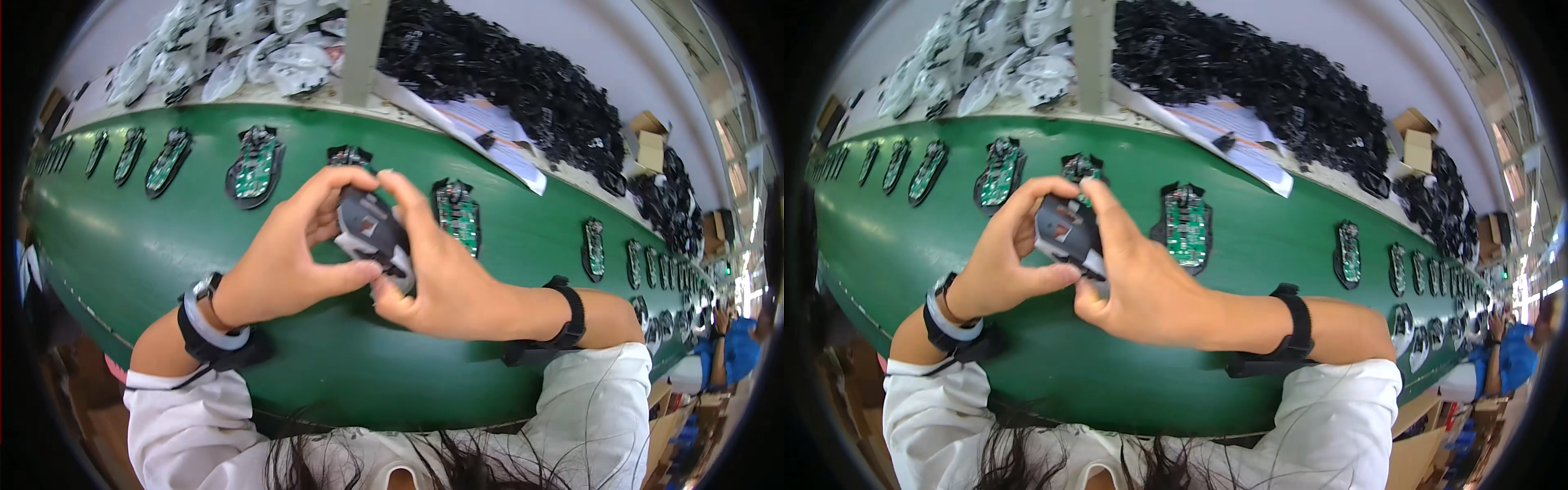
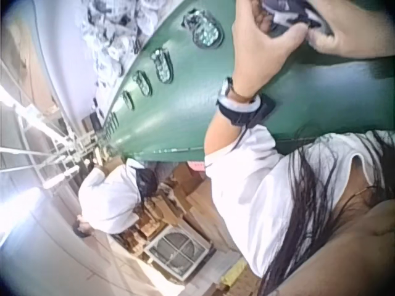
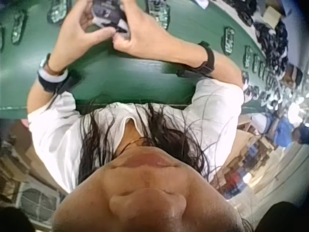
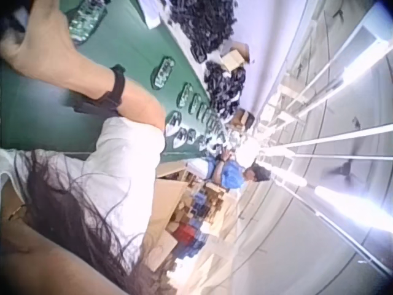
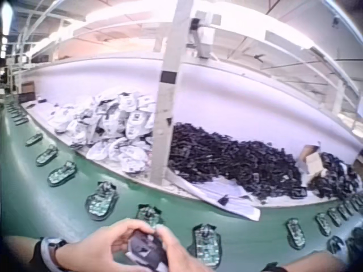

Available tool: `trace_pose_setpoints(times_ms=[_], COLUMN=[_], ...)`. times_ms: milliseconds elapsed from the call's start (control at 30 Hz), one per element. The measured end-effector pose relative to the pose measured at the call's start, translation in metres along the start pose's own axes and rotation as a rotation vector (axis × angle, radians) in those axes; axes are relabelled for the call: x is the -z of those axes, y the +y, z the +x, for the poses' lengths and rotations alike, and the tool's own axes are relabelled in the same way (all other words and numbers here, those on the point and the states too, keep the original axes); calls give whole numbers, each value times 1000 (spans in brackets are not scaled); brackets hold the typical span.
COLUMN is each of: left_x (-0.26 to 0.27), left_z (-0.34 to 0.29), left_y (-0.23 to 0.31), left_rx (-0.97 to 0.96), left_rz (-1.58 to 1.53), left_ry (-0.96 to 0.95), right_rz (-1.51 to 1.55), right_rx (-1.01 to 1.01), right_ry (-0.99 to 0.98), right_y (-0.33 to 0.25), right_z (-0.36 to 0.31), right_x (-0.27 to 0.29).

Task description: The person assembles small electronic devices on a green workbench. They repeatedly pick up white plastic casings and black internal components, insert the components into the casings, and place the assembled units on the table. The process involves handling multiple units one by one in a repetitive sequence.

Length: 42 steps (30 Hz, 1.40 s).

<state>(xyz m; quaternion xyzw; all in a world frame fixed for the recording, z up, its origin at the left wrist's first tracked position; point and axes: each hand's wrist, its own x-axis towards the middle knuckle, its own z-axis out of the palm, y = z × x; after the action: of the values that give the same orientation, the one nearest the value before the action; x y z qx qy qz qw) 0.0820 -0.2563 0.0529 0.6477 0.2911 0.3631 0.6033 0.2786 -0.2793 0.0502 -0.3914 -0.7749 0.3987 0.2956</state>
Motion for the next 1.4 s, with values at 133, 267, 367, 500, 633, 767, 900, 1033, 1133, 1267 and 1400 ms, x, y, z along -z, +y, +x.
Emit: trace_pose_setpoints(times_ms=[133,267,367,500,633,767,900,1033,1133,1267,1400], left_x=[-16,-28,-60,-67,-53,-34,54,144,154,157,122], left_z=[-4,-12,5,-3,-7,-15,55,99,115,104,58], left_y=[-6,-7,1,-8,-1,20,25,-15,-28,-19,37], left_rx=[77,279,460,-119,-54,-189,-385,-154,8,-171,-242], left_rz=[-107,-312,-19,445,478,757,1061,1490,1578,1481,1278], left_ry=[-240,-666,-918,-611,-574,-412,142,134,95,325,414], right_rz=[-137,-213,-178,-590,-979,-888,-839,-949,-843,-694,-423], right_rx=[-72,-178,-209,28,-151,-493,-484,-199,-205,-162,-304], right_ry=[-53,-335,-130,106,537,502,481,587,567,631,541], right_y=[-9,-28,-18,24,124,186,190,179,153,103,67], right_z=[-37,-86,-83,-60,-42,-30,-35,-28,-42,-45,-42], right_x=[5,46,59,94,182,212,206,191,187,172,160])
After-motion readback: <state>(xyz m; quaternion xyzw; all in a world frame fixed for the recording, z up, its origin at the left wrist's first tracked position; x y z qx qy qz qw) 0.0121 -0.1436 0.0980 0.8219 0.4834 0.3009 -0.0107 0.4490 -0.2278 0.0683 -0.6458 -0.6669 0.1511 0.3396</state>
